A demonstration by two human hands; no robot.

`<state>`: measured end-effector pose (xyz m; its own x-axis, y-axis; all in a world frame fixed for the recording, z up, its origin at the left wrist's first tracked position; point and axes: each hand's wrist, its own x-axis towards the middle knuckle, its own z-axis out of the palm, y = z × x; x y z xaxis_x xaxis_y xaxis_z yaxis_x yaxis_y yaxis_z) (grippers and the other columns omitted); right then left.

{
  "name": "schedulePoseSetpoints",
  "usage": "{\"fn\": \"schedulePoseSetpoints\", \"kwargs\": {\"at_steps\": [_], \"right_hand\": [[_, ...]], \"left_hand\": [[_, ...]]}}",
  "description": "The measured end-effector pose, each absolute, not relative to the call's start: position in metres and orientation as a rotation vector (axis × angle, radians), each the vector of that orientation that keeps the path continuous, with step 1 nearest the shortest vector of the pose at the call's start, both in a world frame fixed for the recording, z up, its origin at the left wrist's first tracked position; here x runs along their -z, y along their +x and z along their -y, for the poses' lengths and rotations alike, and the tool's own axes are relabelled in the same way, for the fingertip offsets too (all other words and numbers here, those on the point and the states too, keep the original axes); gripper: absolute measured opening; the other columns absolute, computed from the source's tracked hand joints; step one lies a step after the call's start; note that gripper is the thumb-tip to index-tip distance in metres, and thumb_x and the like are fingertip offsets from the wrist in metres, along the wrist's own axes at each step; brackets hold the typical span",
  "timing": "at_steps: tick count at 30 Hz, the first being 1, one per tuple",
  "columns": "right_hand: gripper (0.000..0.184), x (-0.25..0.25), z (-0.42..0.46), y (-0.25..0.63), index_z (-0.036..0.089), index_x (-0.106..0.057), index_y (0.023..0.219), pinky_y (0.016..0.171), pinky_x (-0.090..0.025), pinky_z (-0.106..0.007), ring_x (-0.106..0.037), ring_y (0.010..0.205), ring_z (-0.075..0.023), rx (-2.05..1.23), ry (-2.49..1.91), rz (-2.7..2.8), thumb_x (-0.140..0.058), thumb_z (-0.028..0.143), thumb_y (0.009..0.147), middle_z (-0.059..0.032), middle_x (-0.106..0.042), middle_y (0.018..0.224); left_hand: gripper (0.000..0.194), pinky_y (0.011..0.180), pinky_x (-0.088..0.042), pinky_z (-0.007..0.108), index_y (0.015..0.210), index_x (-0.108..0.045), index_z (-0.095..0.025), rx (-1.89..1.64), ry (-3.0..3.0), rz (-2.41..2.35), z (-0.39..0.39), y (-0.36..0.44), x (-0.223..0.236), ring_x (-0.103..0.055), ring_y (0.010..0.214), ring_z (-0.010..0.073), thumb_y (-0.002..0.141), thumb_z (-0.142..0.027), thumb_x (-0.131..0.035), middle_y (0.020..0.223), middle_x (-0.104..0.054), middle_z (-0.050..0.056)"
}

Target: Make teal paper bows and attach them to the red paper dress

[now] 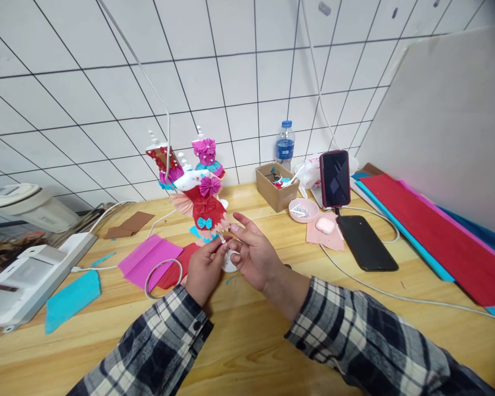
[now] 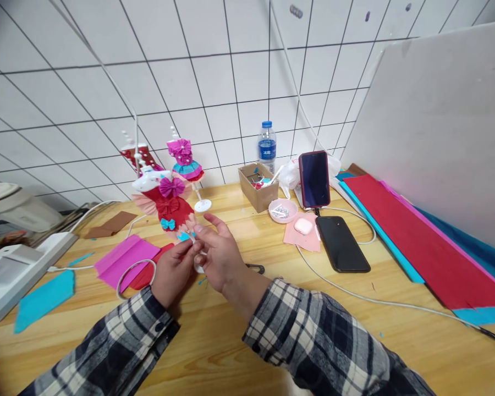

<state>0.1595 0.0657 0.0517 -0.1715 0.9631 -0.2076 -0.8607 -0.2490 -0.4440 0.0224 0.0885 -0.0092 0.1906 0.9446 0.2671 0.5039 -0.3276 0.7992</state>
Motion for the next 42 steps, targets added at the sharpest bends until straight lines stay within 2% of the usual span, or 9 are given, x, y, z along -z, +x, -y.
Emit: {"fn": "schedulePoseSetpoints", "kwargs": {"at_steps": [7,13,18,23,27,31,36,39,42], "right_hand": [[0.053,-0.053,-0.067,0.160,0.024,-0.045,0.113,0.036,-0.031,-0.012,-0.051,0.050,-0.0033,-1.762,-0.601,0.340,-0.074,0.018,0.068,0.0020,-0.065,0.091],[0.059,-0.056,-0.065,0.160,0.024,-0.043,0.114,0.035,-0.027,-0.011,-0.043,0.045,-0.0025,-1.698,-0.677,0.490,-0.077,0.022,0.065,0.0051,-0.062,0.079],[0.061,-0.055,-0.065,0.157,0.022,-0.044,0.111,0.035,-0.029,-0.013,-0.039,0.041,-0.0018,-1.596,-0.757,0.520,-0.078,0.020,0.061,0.0050,-0.063,0.077],[0.060,-0.055,-0.066,0.157,0.022,-0.043,0.111,0.034,-0.027,-0.013,-0.038,0.040,-0.0018,-1.593,-0.775,0.529,-0.076,0.021,0.061,0.0061,-0.061,0.073],[0.062,-0.052,-0.063,0.157,0.023,-0.042,0.114,0.033,-0.028,-0.013,-0.038,0.041,-0.0022,-1.589,-0.792,0.608,-0.076,0.026,0.062,0.0068,-0.059,0.077],[0.051,-0.040,-0.051,0.163,0.022,-0.043,0.113,0.033,-0.026,-0.015,-0.038,0.042,-0.0035,-1.459,-0.931,0.751,-0.068,0.032,0.070,0.0056,-0.058,0.080],[0.030,-0.016,-0.027,0.192,0.021,-0.050,0.106,0.046,-0.034,-0.020,-0.041,0.048,-0.0056,-1.154,-1.116,1.142,-0.059,0.027,0.078,0.0045,-0.057,0.080],[0.026,-0.006,-0.017,0.214,0.022,-0.054,0.106,0.056,-0.040,-0.024,-0.048,0.056,-0.0091,-0.887,-1.304,1.401,-0.055,0.022,0.080,0.0018,-0.061,0.085],[0.022,-0.001,-0.013,0.225,0.022,-0.063,0.099,0.071,-0.043,-0.028,-0.056,0.075,-0.0148,-0.638,-1.401,1.755,-0.057,0.017,0.079,-0.0017,-0.065,0.091]], "left_hand": [[0.033,0.072,-0.049,0.028,0.102,-0.069,-0.014,-1.021,1.922,-1.353,-0.089,0.022,0.009,-0.065,0.080,0.0205,0.090,-0.037,-0.049,0.094,-0.074,0.007],[0.030,0.067,-0.048,0.027,0.098,-0.069,-0.013,-1.007,1.972,-1.379,-0.089,0.021,0.011,-0.064,0.073,0.0187,0.089,-0.034,-0.050,0.085,-0.073,0.006],[0.030,0.061,-0.046,0.025,0.087,-0.070,-0.013,-1.010,2.025,-1.395,-0.089,0.021,0.009,-0.062,0.065,0.0175,0.087,-0.035,-0.050,0.073,-0.071,0.005],[0.032,0.064,-0.047,0.027,0.095,-0.069,-0.013,-1.017,2.053,-1.402,-0.091,0.020,0.011,-0.063,0.070,0.0193,0.087,-0.037,-0.050,0.080,-0.073,0.006],[0.032,0.064,-0.047,0.027,0.092,-0.069,-0.014,-1.008,2.053,-1.384,-0.089,0.019,0.011,-0.063,0.068,0.0186,0.090,-0.037,-0.046,0.077,-0.072,0.005],[0.035,0.068,-0.049,0.027,0.104,-0.067,-0.015,-1.012,1.987,-1.404,-0.086,0.017,0.009,-0.066,0.076,0.0199,0.091,-0.037,-0.044,0.086,-0.074,0.007],[0.035,0.078,-0.051,0.030,0.109,-0.066,-0.017,-1.062,1.963,-1.425,-0.084,0.016,0.010,-0.068,0.092,0.0218,0.092,-0.037,-0.042,0.106,-0.073,0.009],[0.032,0.081,-0.051,0.032,0.103,-0.069,-0.019,-1.072,1.975,-1.421,-0.083,0.016,0.012,-0.068,0.094,0.0230,0.091,-0.036,-0.045,0.105,-0.074,0.008],[0.029,0.083,-0.051,0.033,0.097,-0.071,-0.021,-1.085,1.987,-1.419,-0.083,0.017,0.013,-0.068,0.094,0.0238,0.089,-0.036,-0.048,0.101,-0.075,0.008]]}}
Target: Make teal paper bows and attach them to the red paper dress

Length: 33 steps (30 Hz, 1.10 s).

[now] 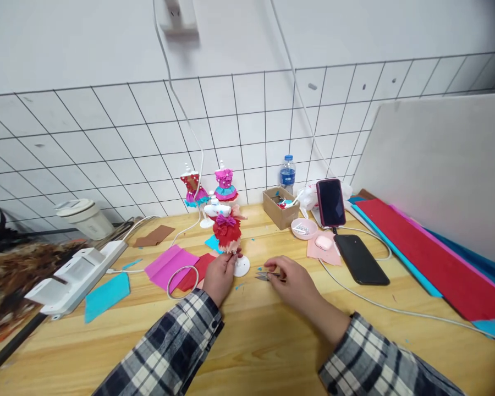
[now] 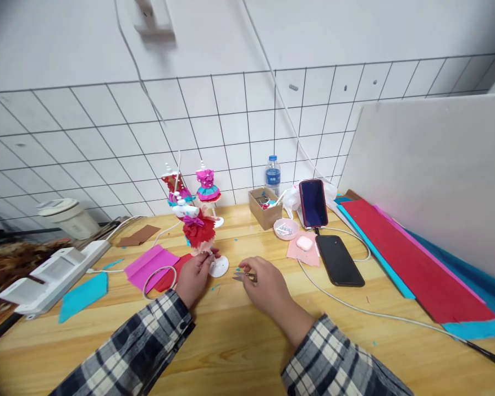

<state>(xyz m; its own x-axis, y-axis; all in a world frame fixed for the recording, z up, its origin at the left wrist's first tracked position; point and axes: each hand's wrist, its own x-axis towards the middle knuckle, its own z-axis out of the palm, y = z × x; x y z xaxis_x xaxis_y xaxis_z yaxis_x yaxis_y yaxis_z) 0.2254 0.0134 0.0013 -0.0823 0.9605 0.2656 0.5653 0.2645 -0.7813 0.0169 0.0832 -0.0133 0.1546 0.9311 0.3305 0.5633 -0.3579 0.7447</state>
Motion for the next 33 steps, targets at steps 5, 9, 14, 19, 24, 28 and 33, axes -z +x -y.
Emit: {"fn": "schedulePoseSetpoints", "kwargs": {"at_steps": [5,9,14,19,24,28,33], "right_hand": [[0.020,0.004,-0.011,0.221,0.023,-0.070,0.096,0.084,-0.041,-0.030,-0.056,0.097,-0.0191,-0.498,-1.402,2.138,-0.055,0.019,0.083,-0.0040,-0.066,0.098],[0.021,0.008,-0.010,0.220,0.023,-0.070,0.098,0.084,-0.041,-0.028,-0.058,0.097,-0.0182,-0.482,-1.433,2.207,-0.054,0.020,0.084,-0.0044,-0.067,0.098],[0.023,0.008,-0.011,0.226,0.023,-0.069,0.099,0.084,-0.041,-0.027,-0.059,0.097,-0.0180,-0.462,-1.446,2.218,-0.049,0.020,0.086,-0.0045,-0.068,0.099],[0.023,0.005,-0.011,0.227,0.023,-0.069,0.099,0.082,-0.041,-0.027,-0.059,0.097,-0.0183,-0.467,-1.489,2.221,-0.050,0.021,0.087,-0.0043,-0.068,0.099],[0.023,0.005,-0.011,0.226,0.023,-0.070,0.099,0.081,-0.041,-0.027,-0.059,0.097,-0.0181,-0.499,-1.511,2.231,-0.050,0.023,0.087,-0.0050,-0.067,0.100],[0.023,0.006,-0.012,0.226,0.023,-0.070,0.099,0.080,-0.041,-0.027,-0.060,0.096,-0.0181,-0.491,-1.499,2.245,-0.050,0.022,0.086,-0.0047,-0.066,0.100],[0.022,0.007,-0.013,0.225,0.024,-0.069,0.097,0.078,-0.041,-0.028,-0.060,0.095,-0.0186,-0.475,-1.508,2.243,-0.050,0.023,0.086,-0.0045,-0.065,0.099]], "left_hand": [[0.030,0.074,-0.053,0.032,0.098,-0.072,-0.020,-1.114,1.959,-1.455,-0.077,0.015,0.015,-0.070,0.086,0.0239,0.086,-0.039,-0.052,0.094,-0.076,0.008],[0.030,0.070,-0.054,0.030,0.093,-0.073,-0.018,-1.156,1.926,-1.476,-0.069,0.015,0.013,-0.070,0.079,0.0223,0.083,-0.041,-0.057,0.088,-0.076,0.008],[0.028,0.067,-0.052,0.030,0.084,-0.073,-0.017,-1.212,1.882,-1.528,-0.062,0.015,0.008,-0.069,0.073,0.0215,0.077,-0.042,-0.064,0.080,-0.075,0.008],[0.023,0.065,-0.052,0.029,0.078,-0.073,-0.018,-1.232,1.848,-1.541,-0.057,0.016,0.002,-0.067,0.067,0.0202,0.072,-0.040,-0.069,0.073,-0.074,0.005],[0.023,0.060,-0.053,0.029,0.081,-0.074,-0.018,-1.239,1.785,-1.515,-0.057,0.021,0.004,-0.069,0.065,0.0199,0.072,-0.038,-0.068,0.073,-0.075,0.005],[0.027,0.060,-0.053,0.028,0.086,-0.072,-0.016,-1.266,1.722,-1.527,-0.070,0.029,0.008,-0.070,0.068,0.0200,0.073,-0.038,-0.066,0.078,-0.076,0.007],[0.025,0.057,-0.049,0.027,0.082,-0.070,-0.014,-1.296,1.662,-1.632,-0.096,0.043,0.005,-0.068,0.066,0.0196,0.073,-0.037,-0.066,0.076,-0.075,0.008]]}}
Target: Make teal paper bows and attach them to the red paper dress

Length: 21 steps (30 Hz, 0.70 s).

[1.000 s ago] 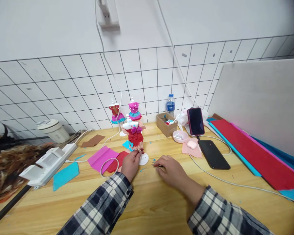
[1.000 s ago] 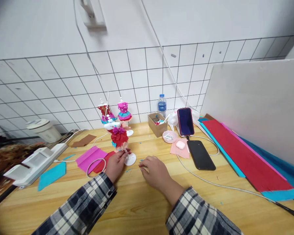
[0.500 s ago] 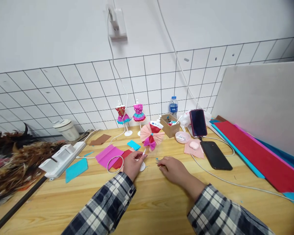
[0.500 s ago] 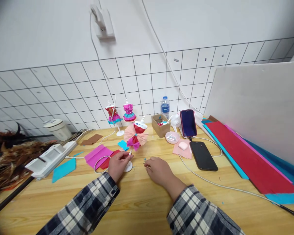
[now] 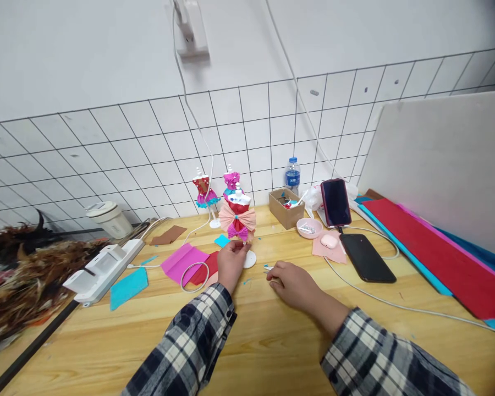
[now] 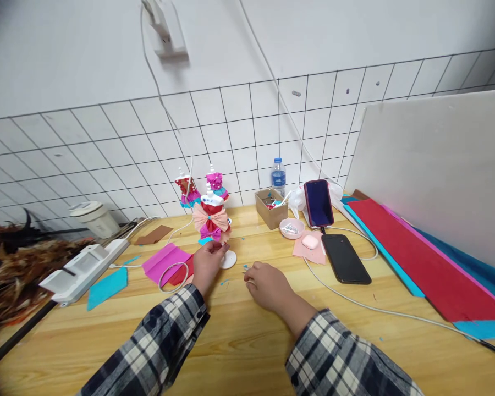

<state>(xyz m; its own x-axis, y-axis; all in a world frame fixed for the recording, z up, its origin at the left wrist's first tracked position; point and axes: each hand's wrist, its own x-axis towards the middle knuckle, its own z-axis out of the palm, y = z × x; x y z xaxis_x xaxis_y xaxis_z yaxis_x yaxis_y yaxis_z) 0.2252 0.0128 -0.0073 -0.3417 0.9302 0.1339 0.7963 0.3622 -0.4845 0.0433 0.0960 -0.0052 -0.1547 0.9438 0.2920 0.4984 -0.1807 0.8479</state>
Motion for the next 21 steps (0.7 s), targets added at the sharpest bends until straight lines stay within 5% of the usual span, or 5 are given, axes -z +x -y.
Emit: {"fn": "schedulePoseSetpoints", "kwargs": {"at_steps": [12,21], "right_hand": [[0.021,0.010,-0.018,0.227,0.025,-0.069,0.096,0.077,-0.042,-0.028,-0.060,0.095,-0.0189,-0.548,-1.506,2.237,-0.052,0.021,0.084,-0.0039,-0.065,0.098],[0.012,0.007,-0.022,0.228,0.022,-0.065,0.088,0.070,-0.042,-0.025,-0.060,0.078,-0.0147,-0.656,-1.389,1.993,-0.054,0.020,0.083,-0.0005,-0.066,0.083]], "left_hand": [[0.022,0.052,-0.043,0.024,0.075,-0.067,-0.017,-1.241,1.673,-1.635,-0.119,0.056,0.011,-0.063,0.058,0.0162,0.071,-0.038,-0.068,0.067,-0.071,0.003],[0.030,0.052,-0.045,0.024,0.076,-0.066,-0.015,-1.391,1.523,-1.639,-0.110,0.034,0.004,-0.062,0.059,0.0169,0.069,-0.044,-0.069,0.066,-0.069,0.003]]}}
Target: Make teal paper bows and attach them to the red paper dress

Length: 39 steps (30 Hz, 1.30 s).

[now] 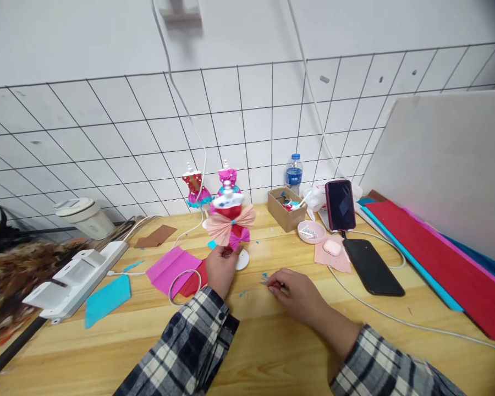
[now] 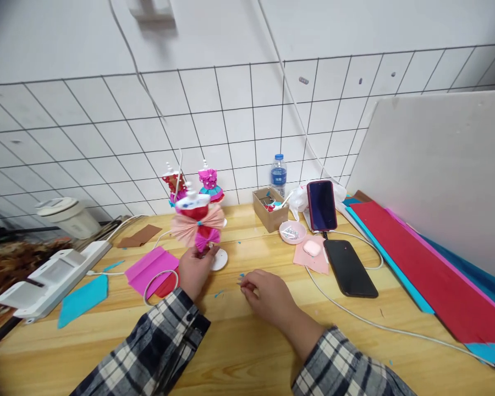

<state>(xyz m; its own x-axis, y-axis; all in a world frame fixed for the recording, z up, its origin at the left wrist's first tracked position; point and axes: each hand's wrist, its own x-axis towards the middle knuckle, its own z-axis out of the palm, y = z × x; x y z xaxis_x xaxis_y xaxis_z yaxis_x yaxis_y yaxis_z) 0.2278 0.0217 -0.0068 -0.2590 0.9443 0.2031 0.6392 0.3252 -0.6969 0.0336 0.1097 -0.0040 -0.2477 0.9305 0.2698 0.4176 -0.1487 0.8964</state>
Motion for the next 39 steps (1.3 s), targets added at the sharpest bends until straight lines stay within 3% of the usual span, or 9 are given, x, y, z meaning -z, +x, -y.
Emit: {"fn": "schedulePoseSetpoints", "kwargs": {"at_steps": [9,16,24,32,39], "right_hand": [[0.015,0.009,-0.027,0.238,0.022,-0.066,0.084,0.065,-0.042,-0.027,-0.058,0.072,-0.0163,-0.691,-1.572,1.892,-0.052,0.027,0.085,-0.0008,-0.064,0.076],[0.020,0.009,-0.021,0.231,0.025,-0.068,0.093,0.080,-0.040,-0.030,-0.057,0.093,-0.0199,-0.552,-1.474,2.136,-0.051,0.022,0.084,-0.0024,-0.067,0.093],[0.021,0.011,-0.013,0.221,0.026,-0.069,0.089,0.068,-0.038,-0.024,-0.060,0.075,-0.0146,-0.681,-1.445,2.195,-0.051,0.021,0.081,0.0007,-0.069,0.082],[0.021,0.013,-0.008,0.211,0.024,-0.069,0.088,0.066,-0.036,-0.023,-0.061,0.075,-0.0144,-0.559,-1.382,2.284,-0.049,0.021,0.082,0.0001,-0.068,0.079],[0.021,0.019,-0.008,0.212,0.024,-0.068,0.086,0.065,-0.036,-0.023,-0.061,0.074,-0.0141,-0.517,-1.365,2.270,-0.049,0.018,0.082,0.0008,-0.068,0.079]], "left_hand": [[0.027,0.052,-0.045,0.021,0.075,-0.061,-0.017,-1.509,1.386,-1.657,-0.110,0.002,-0.006,-0.060,0.059,0.0134,0.070,-0.041,-0.071,0.066,-0.065,0.000],[0.029,0.051,-0.045,0.021,0.077,-0.060,-0.016,-1.411,1.442,-1.582,-0.107,0.015,0.015,-0.060,0.056,0.0138,0.071,-0.043,-0.067,0.066,-0.065,0.000],[0.021,0.061,-0.046,0.027,0.079,-0.067,-0.013,-1.160,1.654,-1.591,-0.102,0.025,0.020,-0.066,0.068,0.0208,0.070,-0.032,-0.070,0.072,-0.070,0.006],[0.010,0.066,-0.046,0.027,0.083,-0.067,-0.013,-0.955,1.837,-1.514,-0.102,0.017,0.024,-0.067,0.074,0.0193,0.074,-0.016,-0.066,0.078,-0.072,0.007],[0.011,0.070,-0.047,0.027,0.086,-0.066,-0.013,-0.878,1.885,-1.476,-0.105,0.014,0.027,-0.067,0.078,0.0192,0.076,-0.012,-0.063,0.083,-0.071,0.007]]}}
